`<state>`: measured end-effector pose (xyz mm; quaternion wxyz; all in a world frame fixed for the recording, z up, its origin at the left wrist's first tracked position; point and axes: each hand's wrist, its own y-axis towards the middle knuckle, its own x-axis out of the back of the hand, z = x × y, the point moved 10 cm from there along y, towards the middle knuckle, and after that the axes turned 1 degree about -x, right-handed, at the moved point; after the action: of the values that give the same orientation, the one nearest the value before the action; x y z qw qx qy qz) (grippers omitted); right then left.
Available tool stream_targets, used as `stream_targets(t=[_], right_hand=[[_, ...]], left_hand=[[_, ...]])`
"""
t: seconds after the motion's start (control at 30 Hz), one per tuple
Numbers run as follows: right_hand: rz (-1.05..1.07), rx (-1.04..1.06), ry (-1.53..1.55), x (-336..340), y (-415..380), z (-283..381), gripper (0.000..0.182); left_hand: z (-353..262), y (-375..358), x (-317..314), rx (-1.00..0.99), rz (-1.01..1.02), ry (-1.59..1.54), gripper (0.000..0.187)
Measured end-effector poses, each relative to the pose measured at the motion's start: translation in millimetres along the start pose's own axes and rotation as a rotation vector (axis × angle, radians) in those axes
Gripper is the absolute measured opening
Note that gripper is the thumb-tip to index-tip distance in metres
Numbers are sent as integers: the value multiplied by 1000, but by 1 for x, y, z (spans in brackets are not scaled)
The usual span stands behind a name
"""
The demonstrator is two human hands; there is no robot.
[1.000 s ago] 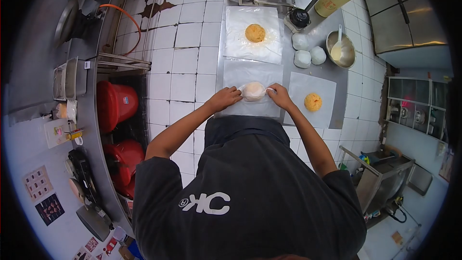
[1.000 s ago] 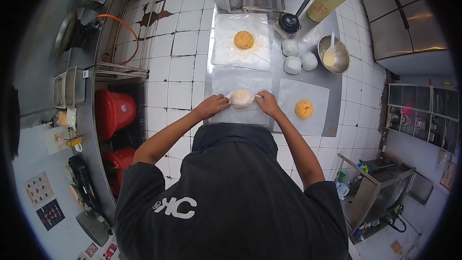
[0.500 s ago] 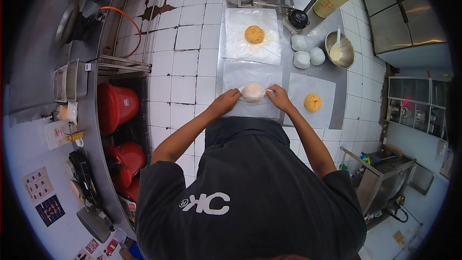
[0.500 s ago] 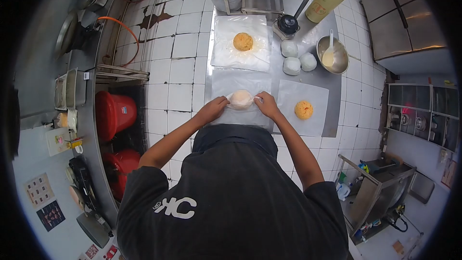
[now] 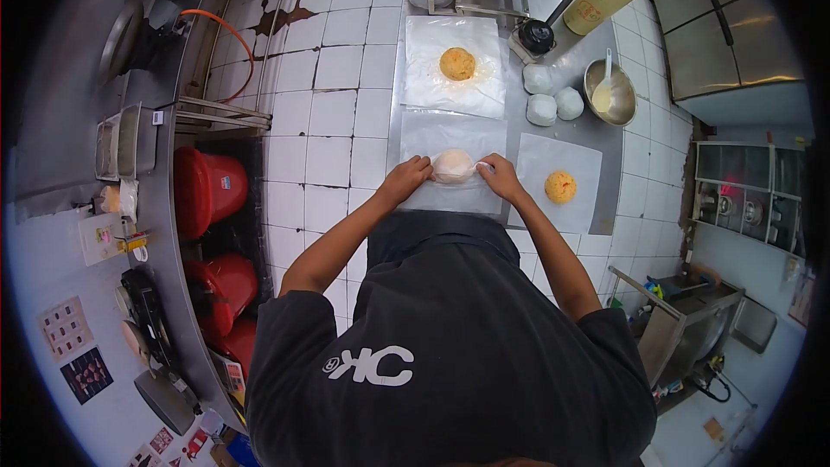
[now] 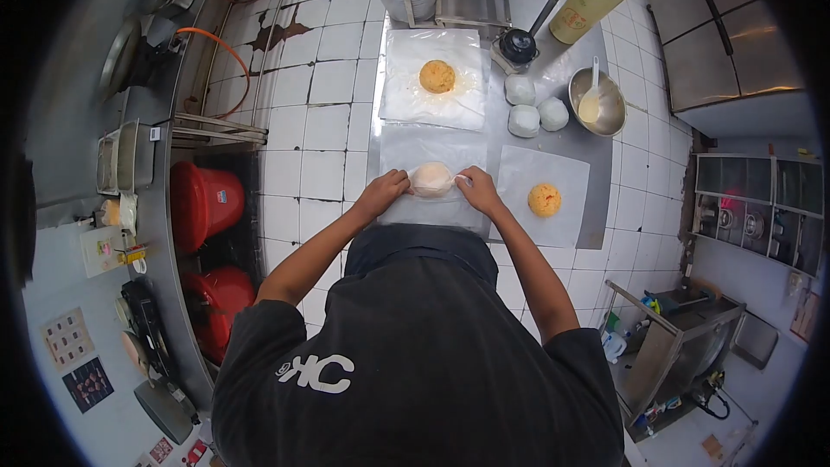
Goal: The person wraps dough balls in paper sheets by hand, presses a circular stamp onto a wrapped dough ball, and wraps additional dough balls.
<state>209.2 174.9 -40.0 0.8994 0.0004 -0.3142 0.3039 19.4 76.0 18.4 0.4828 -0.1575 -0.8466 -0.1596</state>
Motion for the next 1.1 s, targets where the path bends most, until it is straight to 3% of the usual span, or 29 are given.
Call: stream_targets(t=[0.13,0.37,0.53,0.63,0.77,0.87,0.93,1.03,1.1], right_hand=[[22,-37,44,0,0,-2,25],[6,-46,37,-1,1,-8,23],[-4,-58,43,-3,1,-8,27],[-21,-10,0,-1,2,2,28],[-52,9,-34,2,-1,16,26],[-76,-13,-60,5,-2,23,25],[-82,-35,-68,1,-4,24,25],[-191,-84,-89,5,-7,38,23],[-163,-309,-12,5,-10,35,19]], left_hand=[[-6,-2,14,-71,-116,-59,16],[-4,6,6,-63,-27,3,7],[21,12,10,234,-107,-263,10],[40,16,-11,392,-23,-250,11],[49,17,-19,537,-63,-307,9],[67,3,-24,842,-123,-527,10],[68,7,-26,754,-132,-484,14],[71,8,-36,817,-108,-430,13],[62,11,-31,793,-167,-325,10]])
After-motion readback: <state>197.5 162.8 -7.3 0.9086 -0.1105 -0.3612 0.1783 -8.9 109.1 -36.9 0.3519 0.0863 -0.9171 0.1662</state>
